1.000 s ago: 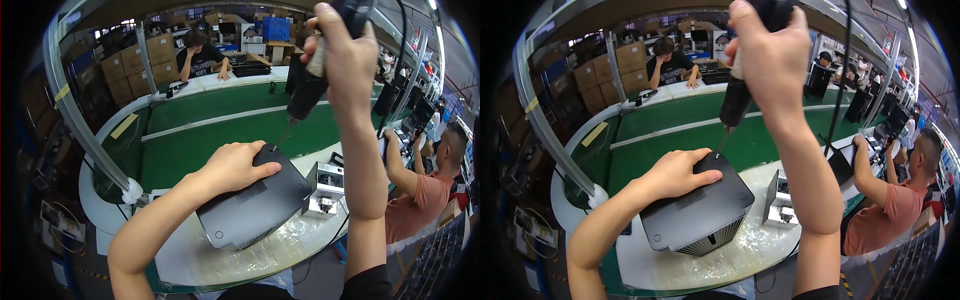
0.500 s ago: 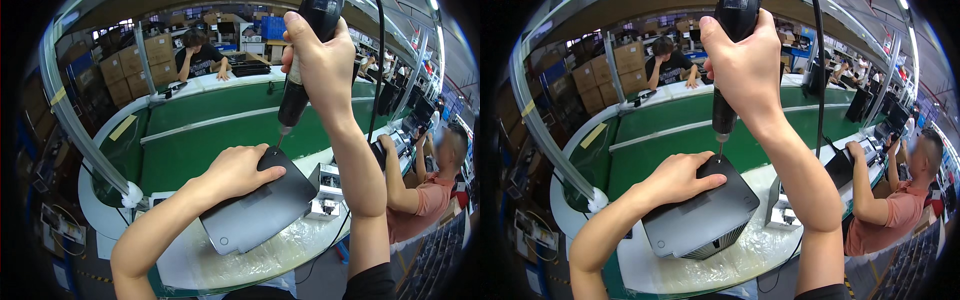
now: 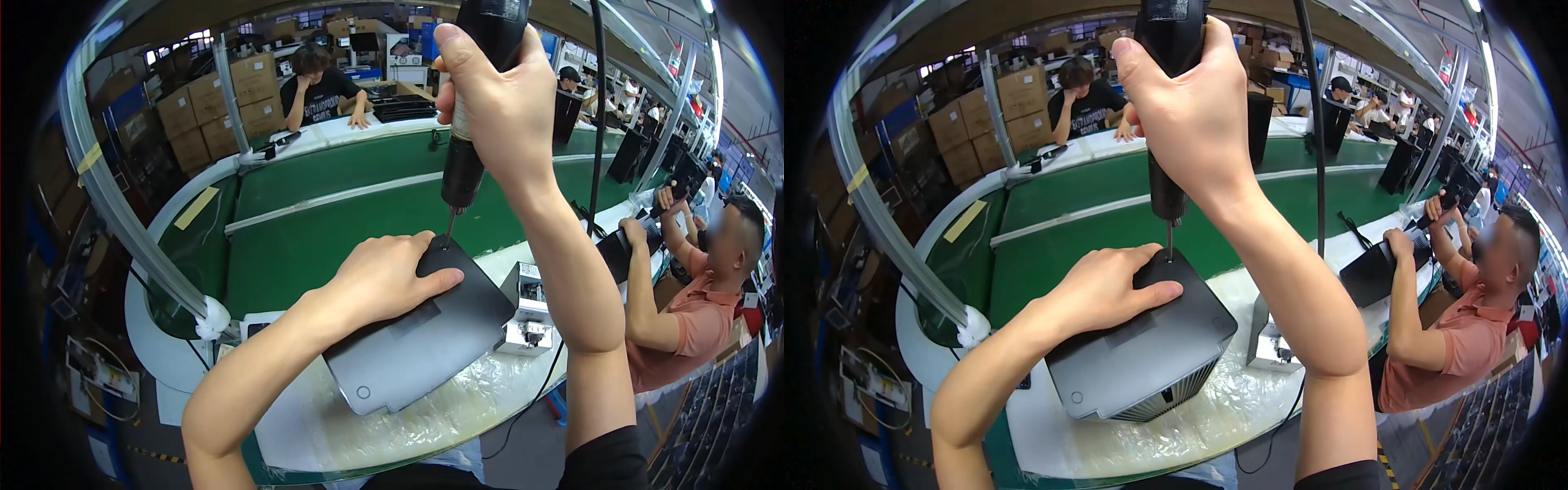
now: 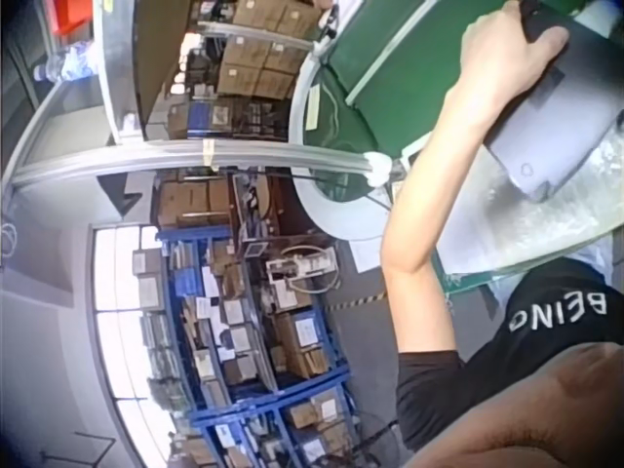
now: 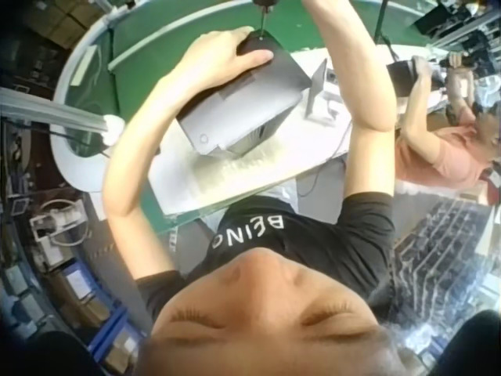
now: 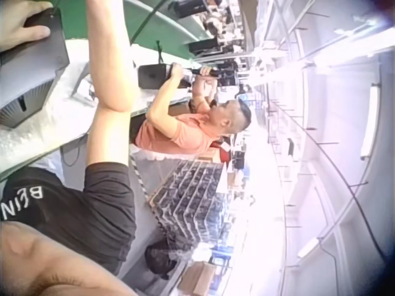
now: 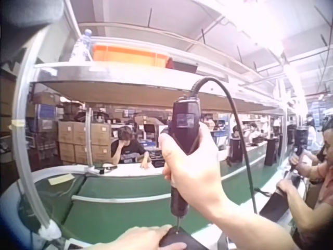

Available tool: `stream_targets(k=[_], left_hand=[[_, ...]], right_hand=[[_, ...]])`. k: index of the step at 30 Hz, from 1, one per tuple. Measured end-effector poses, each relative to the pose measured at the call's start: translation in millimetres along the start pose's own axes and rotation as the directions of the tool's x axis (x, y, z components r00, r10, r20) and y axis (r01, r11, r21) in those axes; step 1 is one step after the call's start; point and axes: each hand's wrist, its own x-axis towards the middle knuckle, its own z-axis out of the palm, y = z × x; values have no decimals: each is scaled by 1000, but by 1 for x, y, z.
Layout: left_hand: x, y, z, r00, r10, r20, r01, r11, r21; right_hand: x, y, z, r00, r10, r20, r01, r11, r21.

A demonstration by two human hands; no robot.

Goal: Using an electric screwdriver to assemble or disassemble parts of an electronic device on a production line.

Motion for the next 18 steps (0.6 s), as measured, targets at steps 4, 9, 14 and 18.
stream_targets(k=[4,9,14,18], left_hand=[[-6,-4,3,992,53,-118,-51,999,15],[-37,-42,-6,884,-120,-452,-122,874,-471],[-84,-110,65,766,-502,-401,-186,425,-886],[-97,-94,144,620,-766,-171,-183,71,-981]], right_hand=[[0,-10,-12,996,15,-90,-15,1000,1],[-34,-35,-97,919,25,-394,-35,999,-16],[-130,-23,-179,849,-151,-507,-48,933,-358],[-196,14,-196,807,-61,-588,-264,853,-451]])
